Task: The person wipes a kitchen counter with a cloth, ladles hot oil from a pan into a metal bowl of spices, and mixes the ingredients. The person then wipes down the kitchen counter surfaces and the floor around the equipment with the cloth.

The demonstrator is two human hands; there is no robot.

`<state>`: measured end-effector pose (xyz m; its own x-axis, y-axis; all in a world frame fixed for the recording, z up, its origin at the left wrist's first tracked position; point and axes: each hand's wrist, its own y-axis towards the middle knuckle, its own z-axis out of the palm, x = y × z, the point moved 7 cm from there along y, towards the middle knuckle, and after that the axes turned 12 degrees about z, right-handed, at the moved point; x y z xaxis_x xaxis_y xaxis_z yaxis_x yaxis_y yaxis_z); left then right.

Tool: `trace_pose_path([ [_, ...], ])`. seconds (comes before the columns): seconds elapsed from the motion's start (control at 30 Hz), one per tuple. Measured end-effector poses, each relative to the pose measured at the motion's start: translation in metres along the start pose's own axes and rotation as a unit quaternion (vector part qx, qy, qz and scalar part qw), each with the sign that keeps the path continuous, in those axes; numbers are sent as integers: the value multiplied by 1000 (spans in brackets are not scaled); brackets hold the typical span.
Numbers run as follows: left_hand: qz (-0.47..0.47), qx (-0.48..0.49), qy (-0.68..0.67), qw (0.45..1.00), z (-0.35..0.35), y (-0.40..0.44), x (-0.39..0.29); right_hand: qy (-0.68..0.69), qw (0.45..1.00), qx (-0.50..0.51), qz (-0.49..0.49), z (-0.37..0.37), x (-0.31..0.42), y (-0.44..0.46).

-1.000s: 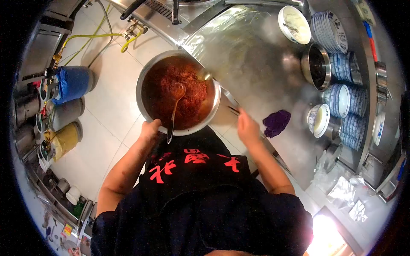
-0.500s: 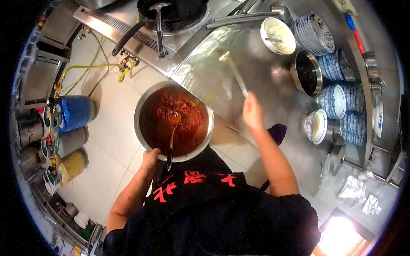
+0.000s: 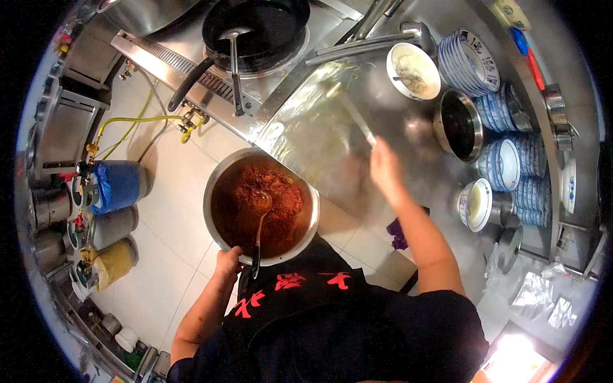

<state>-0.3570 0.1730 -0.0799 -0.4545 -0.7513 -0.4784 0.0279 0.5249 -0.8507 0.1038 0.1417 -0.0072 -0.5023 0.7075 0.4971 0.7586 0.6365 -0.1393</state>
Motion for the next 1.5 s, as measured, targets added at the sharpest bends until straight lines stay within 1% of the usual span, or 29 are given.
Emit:
trace_pose_path([
  [0.03, 1, -1, 0, 1000, 0, 0, 0, 16, 996, -77, -34, -10, -5, 27],
  [0.07, 1, -3, -1, 1000, 0, 1, 1, 14, 996, -88, -29, -17, -10, 51],
  [0.1, 0, -4, -1, 1000, 0, 3, 4, -13, 982, -164, -89, -26, -3, 64],
  [0.17, 16, 3, -13, 1000, -2, 15, 18, -51, 994, -92, -22, -7, -21, 61],
  [0.23, 28, -2, -23, 999, -2, 18, 19, -69, 997, 1, 17, 9, -11, 28],
  [0.27, 29, -10, -26, 999, -1, 14, 14, -93, 994, 57, -10, 21, 0, -2],
  [0.33, 28, -19, -31, 999, -2, 15, 15, 13, 986, 92, -142, 39, 8, -56],
  [0.4, 38, -30, -30, 998, -4, 17, 18, 65, 988, 60, -123, 36, 9, -44],
  [0.47, 28, -41, -29, 998, -5, 14, 17, 6, 1000, 23, -17, 18, 10, 10],
  [0.53, 25, -23, -31, 999, -4, 16, 18, -28, 994, -69, -77, 9, 10, 58],
  [0.63, 35, -11, -18, 999, -4, 12, 14, -61, 997, -22, -48, 21, 22, 58],
  [0.7, 24, -26, -5, 999, -4, 9, 6, -93, 994, 54, -24, 47, 30, 11],
  [0.73, 17, -32, 0, 999, -4, 7, 7, -73, 993, 83, -51, 64, 26, -19],
  [0.77, 27, -27, -14, 999, -4, 17, 19, 37, 984, 96, -145, 78, 26, -52],
  [0.8, 29, -32, -7, 999, -5, 14, 16, 20, 970, 92, -225, 73, 36, -80],
  [0.87, 31, -44, 6, 999, -5, 9, 9, 50, 964, 17, -261, 62, 32, -80],
  [0.9, 41, -17, 17, 999, -6, 21, 23, 28, 985, 32, -168, 51, 24, -59],
  [0.93, 38, -18, 19, 999, -6, 21, 23, 7, 996, 45, -73, 35, 16, -30],
  [1.0, 39, -18, 27, 999, -6, 20, 20, -18, 999, -38, -21, 5, -2, 21],
  [1.07, 39, -19, -16, 999, -2, 16, 19, -18, 991, -122, -59, -4, -23, 42],
  [1.13, 37, -22, -48, 998, 0, 6, 6, -54, 997, -47, -14, 12, -22, 16],
  [1.17, 38, -18, -32, 999, -1, 11, 10, -59, 998, 7, -22, 23, -7, -14],
  [1.2, 37, -13, -17, 999, -3, 18, 19, -50, 997, 32, -42, 46, -11, -40],
  [1.23, 37, -9, -3, 999, -4, 22, 24, 32, 992, 19, -121, 57, -4, -76],
  [1.27, 41, -12, -5, 999, -3, 22, 23, -29, 986, 61, -153, 64, 17, -101],
  [1.3, 44, -15, -8, 999, -3, 21, 21, -3, 969, 23, -246, 65, 32, -118],
  [1.4, 45, -15, -4, 999, -5, 20, 22, 42, 990, 34, -128, 51, 25, -76],
  [1.43, 46, -12, -1, 999, -5, 21, 22, 4, 997, 46, -55, 44, 24, -50],
  [1.5, 52, -4, -9, 999, -3, 20, 18, -42, 997, 9, -63, 31, 32, -17],
])
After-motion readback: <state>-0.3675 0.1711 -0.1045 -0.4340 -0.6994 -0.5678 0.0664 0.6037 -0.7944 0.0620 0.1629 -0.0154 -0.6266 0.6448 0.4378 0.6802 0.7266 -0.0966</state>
